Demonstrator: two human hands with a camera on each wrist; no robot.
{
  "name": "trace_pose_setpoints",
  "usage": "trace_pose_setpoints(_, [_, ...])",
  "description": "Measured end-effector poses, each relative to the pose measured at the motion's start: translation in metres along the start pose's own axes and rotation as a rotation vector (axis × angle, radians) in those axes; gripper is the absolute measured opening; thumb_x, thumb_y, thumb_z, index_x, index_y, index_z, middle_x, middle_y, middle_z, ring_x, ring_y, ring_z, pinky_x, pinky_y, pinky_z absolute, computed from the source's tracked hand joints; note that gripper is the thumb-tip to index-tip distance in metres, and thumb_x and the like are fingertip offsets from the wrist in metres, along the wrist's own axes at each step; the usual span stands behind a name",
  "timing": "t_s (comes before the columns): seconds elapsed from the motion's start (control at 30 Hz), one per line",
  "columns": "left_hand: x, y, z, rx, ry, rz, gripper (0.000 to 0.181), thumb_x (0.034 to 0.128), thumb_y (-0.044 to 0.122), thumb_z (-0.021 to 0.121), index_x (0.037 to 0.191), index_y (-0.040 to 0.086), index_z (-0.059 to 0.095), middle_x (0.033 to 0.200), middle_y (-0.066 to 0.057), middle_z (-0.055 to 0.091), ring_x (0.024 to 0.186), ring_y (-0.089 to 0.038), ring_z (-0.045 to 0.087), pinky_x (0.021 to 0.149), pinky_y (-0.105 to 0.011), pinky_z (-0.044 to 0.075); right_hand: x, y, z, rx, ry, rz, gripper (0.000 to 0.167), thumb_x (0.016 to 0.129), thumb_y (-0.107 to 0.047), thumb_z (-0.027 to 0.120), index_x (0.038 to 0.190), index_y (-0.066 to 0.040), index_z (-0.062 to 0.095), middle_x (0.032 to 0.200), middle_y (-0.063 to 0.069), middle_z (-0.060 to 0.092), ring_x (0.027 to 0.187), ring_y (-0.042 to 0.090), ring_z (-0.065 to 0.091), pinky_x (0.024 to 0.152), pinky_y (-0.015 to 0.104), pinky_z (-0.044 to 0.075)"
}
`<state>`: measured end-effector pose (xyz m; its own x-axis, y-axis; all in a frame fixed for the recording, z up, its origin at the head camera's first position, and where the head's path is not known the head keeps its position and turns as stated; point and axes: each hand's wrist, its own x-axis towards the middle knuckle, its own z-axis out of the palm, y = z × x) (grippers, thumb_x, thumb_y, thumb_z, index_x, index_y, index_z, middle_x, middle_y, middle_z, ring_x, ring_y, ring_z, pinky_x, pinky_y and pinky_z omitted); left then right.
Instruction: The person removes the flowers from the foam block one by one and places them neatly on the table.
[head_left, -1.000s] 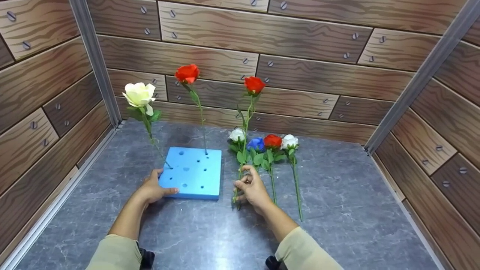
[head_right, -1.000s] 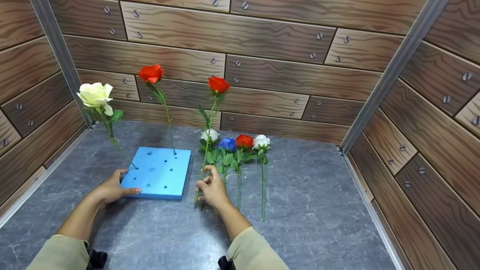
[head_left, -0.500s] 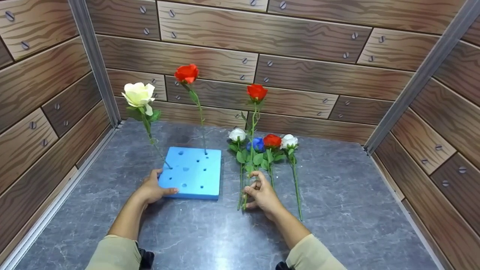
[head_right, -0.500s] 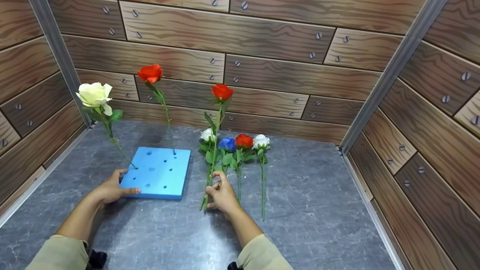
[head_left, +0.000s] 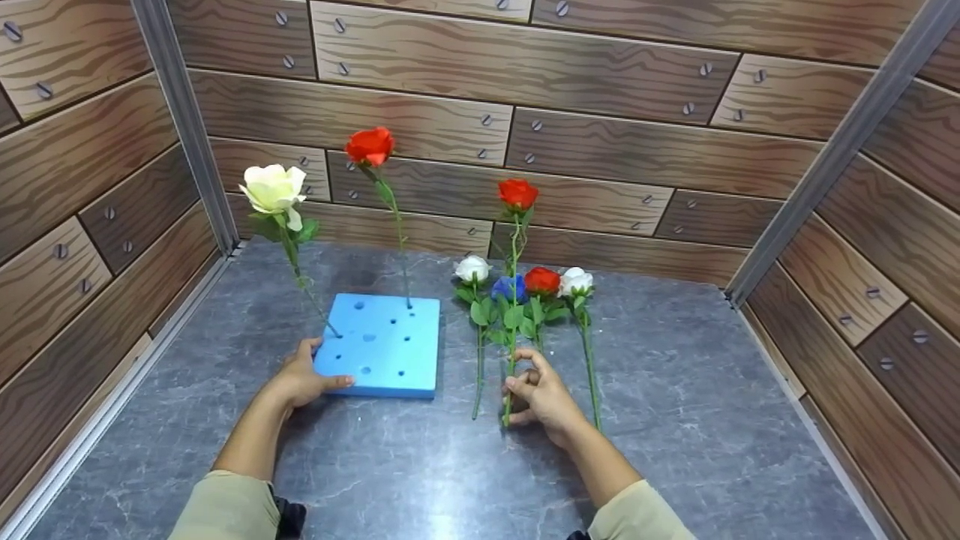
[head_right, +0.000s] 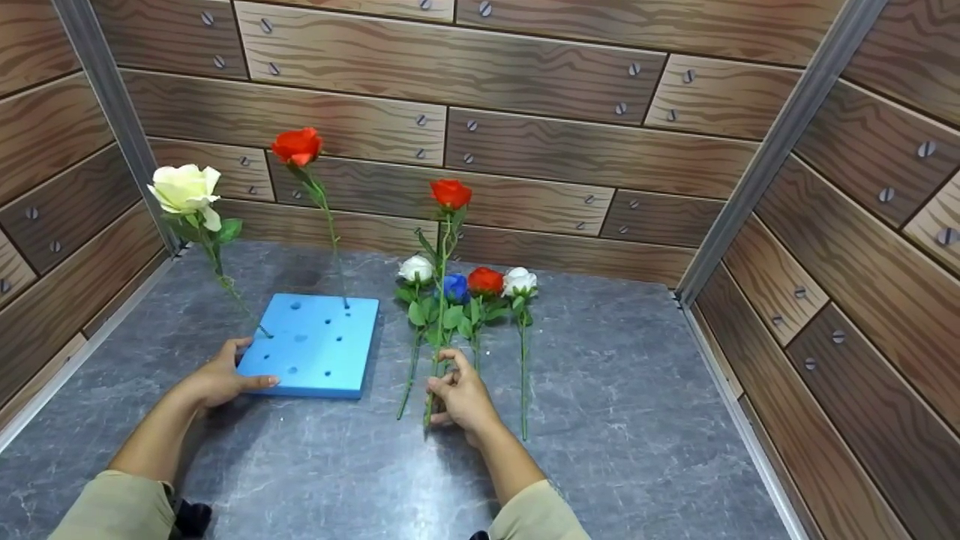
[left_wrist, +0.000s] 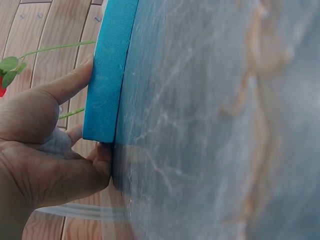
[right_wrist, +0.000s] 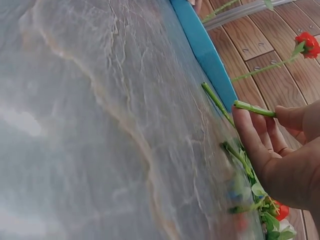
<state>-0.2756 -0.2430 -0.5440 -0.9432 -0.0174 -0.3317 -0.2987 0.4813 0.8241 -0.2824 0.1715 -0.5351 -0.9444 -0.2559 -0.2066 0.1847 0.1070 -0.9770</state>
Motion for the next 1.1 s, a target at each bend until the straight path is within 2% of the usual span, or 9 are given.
trace_pose_setpoints(0.57, [0.001, 0.0, -0.001, -0.004, -0.013, -0.008, 0.114, 0.095, 0.037, 0.086, 0.172, 0.005, 0.008, 0.175, -0.039, 0.003, 0.162, -0.061, 0.008, 0.129, -0.074, 0.024, -0.014, -0.003, -0.025, 0.025, 0.038, 0.058, 0.037, 0.109, -0.007, 0.058, 0.143, -0.009, 0.043, 0.095, 0.006, 0.066, 0.081, 0.02, 0.071, 0.061, 0.037, 0.065])
trace_pose_setpoints(1.1, [0.001, 0.0, -0.001, 0.003, -0.009, -0.005, 0.115, 0.0945, 0.038, 0.086, 0.172, 0.004, 0.008, 0.175, -0.04, 0.005, 0.162, -0.061, 0.01, 0.13, -0.073, 0.023, -0.025, -0.006, -0.047, 0.015, 0.024, 0.051, 0.034, 0.109, -0.006, 0.058, 0.14, -0.009, 0.043, 0.094, 0.006, 0.068, 0.086, 0.021, 0.073, 0.063, 0.038, 0.065])
